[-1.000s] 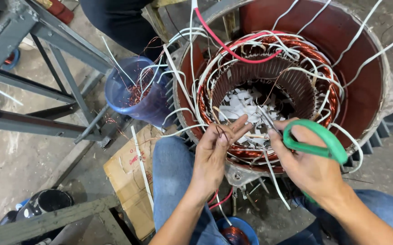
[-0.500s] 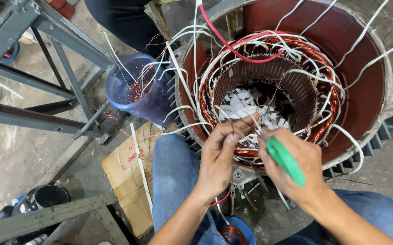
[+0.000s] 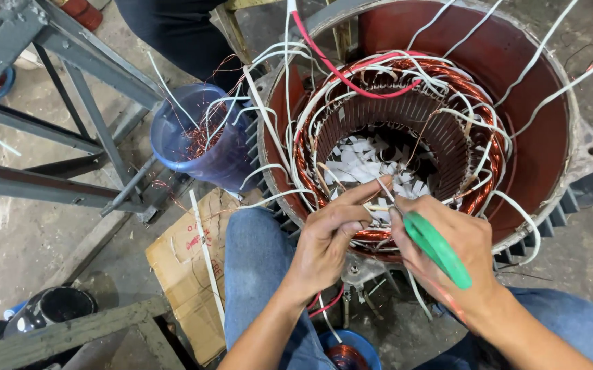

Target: The recorder is rewinding and organizing copper coils inside a large electric motor housing, using scissors and pliers.

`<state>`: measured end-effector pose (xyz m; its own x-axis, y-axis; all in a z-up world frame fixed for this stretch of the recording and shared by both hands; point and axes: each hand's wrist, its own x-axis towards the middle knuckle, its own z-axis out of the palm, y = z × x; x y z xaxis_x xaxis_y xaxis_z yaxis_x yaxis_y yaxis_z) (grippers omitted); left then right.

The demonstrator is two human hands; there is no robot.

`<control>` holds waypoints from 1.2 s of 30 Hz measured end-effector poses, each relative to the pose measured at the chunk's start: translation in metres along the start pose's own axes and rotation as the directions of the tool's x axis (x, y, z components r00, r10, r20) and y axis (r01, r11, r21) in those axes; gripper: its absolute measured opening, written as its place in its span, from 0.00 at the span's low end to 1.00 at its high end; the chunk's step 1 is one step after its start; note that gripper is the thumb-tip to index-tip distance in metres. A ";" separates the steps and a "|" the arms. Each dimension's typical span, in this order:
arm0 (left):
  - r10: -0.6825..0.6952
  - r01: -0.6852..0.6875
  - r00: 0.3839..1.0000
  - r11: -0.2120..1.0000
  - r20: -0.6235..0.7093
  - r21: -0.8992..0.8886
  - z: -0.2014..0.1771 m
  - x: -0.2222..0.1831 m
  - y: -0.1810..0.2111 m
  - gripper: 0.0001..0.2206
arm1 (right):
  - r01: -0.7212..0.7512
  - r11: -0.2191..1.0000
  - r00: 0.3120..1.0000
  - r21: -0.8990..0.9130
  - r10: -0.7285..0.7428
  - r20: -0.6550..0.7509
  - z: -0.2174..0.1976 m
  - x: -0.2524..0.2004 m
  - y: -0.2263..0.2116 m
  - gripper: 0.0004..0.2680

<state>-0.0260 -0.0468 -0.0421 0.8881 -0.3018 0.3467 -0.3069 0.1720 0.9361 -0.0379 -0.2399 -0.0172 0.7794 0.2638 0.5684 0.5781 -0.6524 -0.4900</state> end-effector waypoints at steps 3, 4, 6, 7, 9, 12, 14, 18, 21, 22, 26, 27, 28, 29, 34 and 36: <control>0.015 -0.016 1.000 0.996 0.013 0.090 -0.003 0.001 0.005 0.06 | 0.026 0.998 0.999 0.056 -0.025 -0.019 0.008 -0.006 0.000 0.04; 0.009 -0.011 1.000 0.993 0.019 0.118 -0.006 0.004 0.009 0.08 | 0.066 0.985 0.998 0.157 -0.062 -0.025 0.014 -0.008 -0.001 0.05; 0.037 -0.044 0.999 0.974 0.036 0.222 -0.013 0.004 0.004 0.09 | -0.211 0.935 0.977 0.284 0.213 0.027 -0.002 -0.003 0.017 0.05; 0.060 -0.074 0.997 0.945 0.052 0.317 -0.016 0.002 0.002 0.10 | -0.471 0.794 0.879 0.384 0.461 0.124 -0.010 -0.003 0.025 0.10; 0.082 -0.104 0.994 0.934 0.077 0.343 -0.013 0.003 0.017 0.09 | -0.590 0.671 0.801 0.449 0.557 0.219 -0.018 0.021 0.026 0.11; 0.164 -0.201 0.979 0.863 0.119 0.463 -0.010 0.004 0.014 0.07 | -0.717 0.424 0.670 0.553 0.638 0.380 -0.017 0.039 0.027 0.13; 0.210 -0.241 0.970 0.797 0.120 0.554 -0.007 -0.004 0.006 0.07 | -0.745 0.308 0.626 0.592 0.630 0.460 -0.012 0.040 0.029 0.13; -0.124 0.121 0.988 0.992 -0.090 -0.041 -0.001 -0.017 -0.006 0.10 | -0.661 0.236 0.675 0.712 0.601 0.428 -0.013 0.041 0.035 0.15; -0.440 0.357 0.876 0.866 -0.195 -0.350 0.003 -0.008 0.003 0.15 | -0.666 0.254 0.682 0.701 0.589 0.434 -0.013 0.043 0.036 0.15; -0.580 0.522 0.777 0.811 -0.243 -0.265 0.004 -0.004 0.009 0.21 | -0.677 0.275 0.681 0.683 0.585 0.440 -0.011 0.041 0.036 0.14; -0.616 0.618 0.781 0.786 -0.101 -0.016 0.010 0.005 0.029 0.15 | -0.690 0.315 0.681 0.652 0.588 0.437 -0.007 0.041 0.034 0.15; -0.579 0.588 0.799 0.809 -0.161 0.010 0.011 0.004 0.029 0.12 | -0.689 0.325 0.684 0.648 0.586 0.434 -0.010 0.041 0.034 0.14; -0.538 0.558 0.814 0.829 -0.220 0.038 0.012 0.004 0.029 0.09 | -0.688 0.335 0.688 0.644 0.584 0.432 -0.011 0.042 0.034 0.14; -0.535 0.556 0.816 0.830 -0.220 0.040 0.010 0.004 0.029 0.09 | -0.686 0.336 0.690 0.645 0.583 0.430 -0.017 0.041 0.033 0.14; -0.508 0.494 0.776 0.858 -0.374 -0.139 0.009 -0.003 0.038 0.13 | -0.423 0.861 0.906 0.284 0.406 0.118 -0.013 0.011 0.023 0.13; -0.518 0.445 0.769 0.855 -0.374 -0.268 0.013 -0.006 0.032 0.13 | -0.308 0.897 0.950 0.316 0.308 0.052 -0.001 0.006 0.011 0.09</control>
<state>-0.0452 -0.0513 -0.0139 0.9702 0.0297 -0.2403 0.2243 0.2638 0.9381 -0.0271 -0.2461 -0.0186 0.9308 0.0867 0.3552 0.3555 -0.4417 -0.8237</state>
